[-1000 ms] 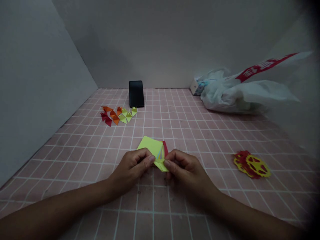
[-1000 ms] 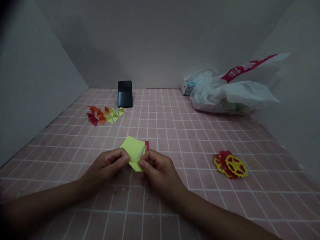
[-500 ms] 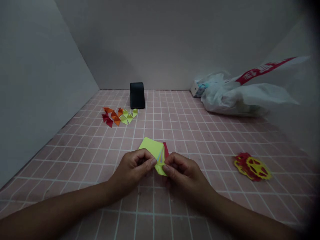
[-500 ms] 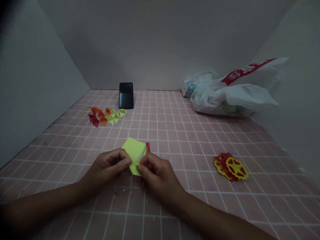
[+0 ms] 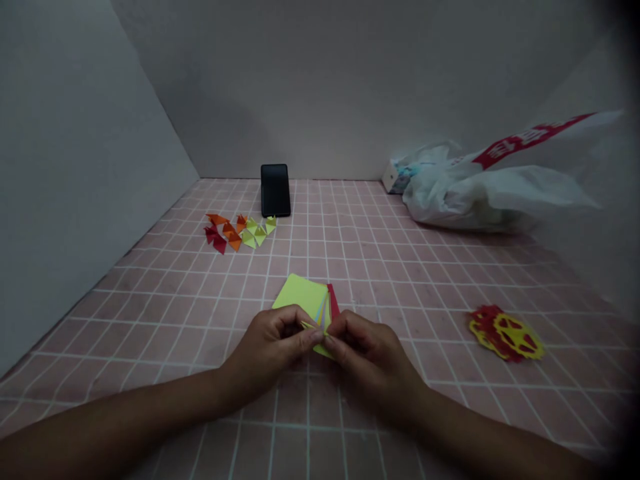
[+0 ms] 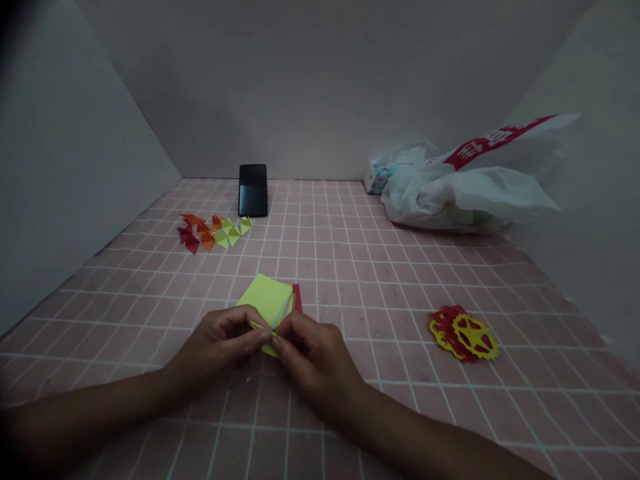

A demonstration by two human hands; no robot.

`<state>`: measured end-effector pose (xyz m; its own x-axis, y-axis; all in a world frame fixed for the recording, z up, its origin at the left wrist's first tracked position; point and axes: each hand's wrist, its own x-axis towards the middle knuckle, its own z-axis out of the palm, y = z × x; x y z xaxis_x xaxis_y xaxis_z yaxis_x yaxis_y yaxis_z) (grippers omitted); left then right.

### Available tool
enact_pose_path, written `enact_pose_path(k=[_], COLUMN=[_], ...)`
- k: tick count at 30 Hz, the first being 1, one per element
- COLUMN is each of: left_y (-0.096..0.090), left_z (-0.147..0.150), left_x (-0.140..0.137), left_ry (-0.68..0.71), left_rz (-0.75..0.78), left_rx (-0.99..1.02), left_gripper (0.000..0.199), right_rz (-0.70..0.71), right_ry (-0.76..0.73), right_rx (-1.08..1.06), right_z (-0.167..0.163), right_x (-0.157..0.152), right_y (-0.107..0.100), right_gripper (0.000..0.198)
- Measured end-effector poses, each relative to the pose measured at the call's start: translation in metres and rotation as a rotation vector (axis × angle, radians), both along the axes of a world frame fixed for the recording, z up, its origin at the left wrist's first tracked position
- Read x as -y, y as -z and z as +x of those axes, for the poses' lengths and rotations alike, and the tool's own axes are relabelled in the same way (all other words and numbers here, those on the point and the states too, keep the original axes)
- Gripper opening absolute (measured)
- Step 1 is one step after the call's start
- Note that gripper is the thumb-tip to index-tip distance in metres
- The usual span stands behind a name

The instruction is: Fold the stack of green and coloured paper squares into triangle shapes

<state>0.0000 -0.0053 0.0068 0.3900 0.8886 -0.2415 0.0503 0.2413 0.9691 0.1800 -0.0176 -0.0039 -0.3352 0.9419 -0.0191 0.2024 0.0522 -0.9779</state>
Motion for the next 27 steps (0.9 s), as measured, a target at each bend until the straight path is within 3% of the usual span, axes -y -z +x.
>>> enact_pose_path(k=[2,7,16,21,27], left_y=[-0.0008,0.0011,0.001,-0.0002,-0.001], left_z=[0.0007,-0.0011,-0.0018,-0.0006,-0.0008], left_x=[0.0008,-0.0024,-0.0065,-0.0026,-0.0018], left_ry=[-0.025,-0.101,-0.055,0.041,-0.013], left_rz=[0.018,0.08,0.093,0.123,0.152], left_rx=[-0.034,-0.046,-0.114,-0.144,-0.147], left_gripper=[0.02,0.021,0.016,0.018,0.022], right_rz=[0.001,-0.229,-0.2,-0.102,-0.196], right_ry=[-0.011,-0.073,0.118,0.032,0.005], right_rx=[0.005,-0.101,-0.204,-0.144,-0.205], right_z=[-0.0001,-0.0005,0.0027,0.0053,0.0044], right_x=[-0.0001,-0.0024,-0.0078,-0.0065,-0.0075], right_y=[0.0005,0.0012,-0.0006,0.0019,0.0023], right_gripper=[0.022,0.023,0.017,0.014,0.015])
